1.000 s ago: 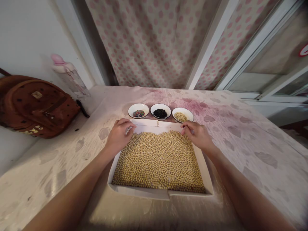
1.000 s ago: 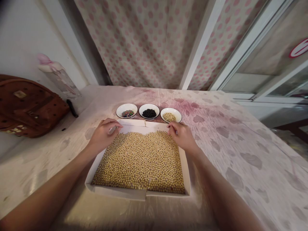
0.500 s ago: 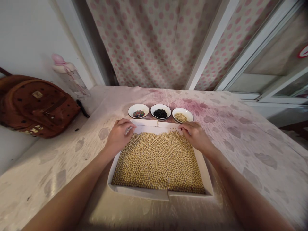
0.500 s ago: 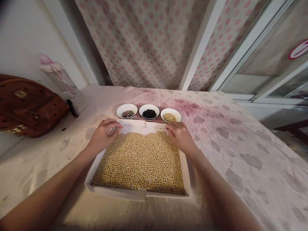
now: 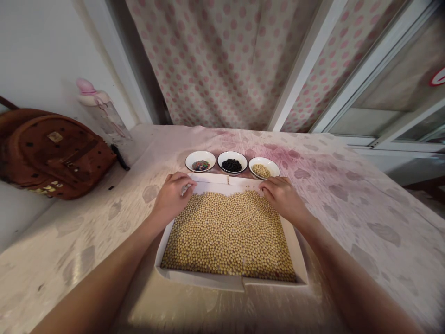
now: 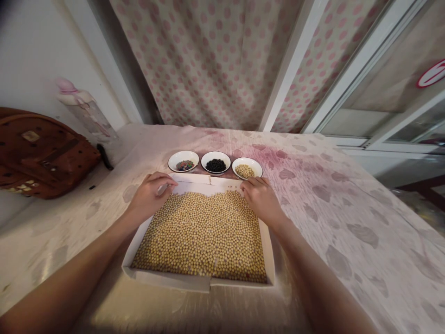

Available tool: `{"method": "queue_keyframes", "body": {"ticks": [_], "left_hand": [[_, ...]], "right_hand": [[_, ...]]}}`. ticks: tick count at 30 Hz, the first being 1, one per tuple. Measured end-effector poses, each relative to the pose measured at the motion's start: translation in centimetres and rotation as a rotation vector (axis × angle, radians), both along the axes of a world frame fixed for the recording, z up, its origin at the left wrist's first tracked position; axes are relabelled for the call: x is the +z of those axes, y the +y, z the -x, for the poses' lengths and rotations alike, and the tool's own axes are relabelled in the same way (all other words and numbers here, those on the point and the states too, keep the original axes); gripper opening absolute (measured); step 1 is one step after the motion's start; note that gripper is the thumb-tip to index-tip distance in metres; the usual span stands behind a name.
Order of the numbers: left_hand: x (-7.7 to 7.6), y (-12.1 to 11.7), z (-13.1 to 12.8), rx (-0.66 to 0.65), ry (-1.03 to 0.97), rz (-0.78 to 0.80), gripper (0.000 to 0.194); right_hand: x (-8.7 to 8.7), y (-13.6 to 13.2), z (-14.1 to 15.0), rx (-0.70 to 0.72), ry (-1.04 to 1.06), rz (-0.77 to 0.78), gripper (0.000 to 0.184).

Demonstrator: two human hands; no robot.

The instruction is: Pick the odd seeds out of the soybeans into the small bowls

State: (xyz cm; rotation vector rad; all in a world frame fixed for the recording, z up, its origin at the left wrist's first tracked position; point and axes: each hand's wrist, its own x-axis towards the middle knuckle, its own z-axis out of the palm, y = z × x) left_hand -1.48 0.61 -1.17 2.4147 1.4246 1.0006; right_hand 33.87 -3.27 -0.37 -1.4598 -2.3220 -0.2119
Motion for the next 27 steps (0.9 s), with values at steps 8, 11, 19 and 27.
{"method": "queue_keyframes", "body": {"ticks": [8,11,19,27], "left_hand": [[0.0,0.0,0.0,-0.005,0.012,-0.008,0.015],[0.1,0.0,0.0,-0.003,0.009,-0.006,0.015],[0.1,0.0,-0.1,0.003,0.009,-0.005,0.016],[0.2,-0.1,-0.1,0.007,0.003,0.002,0.016]], "right_hand": [[-0.1,-0.1,1.0,-0.065,-0.180,-0.046,0.024],[-0.3,0.0,1.1,-0.090,-0.221,-0.052,0.025],[-0.2,-0.2,1.3,-0.098,-0.219,-0.048,0.023],[0.5,-0.5,0.5,-0.118,-0.165,-0.048,0.021]]}}
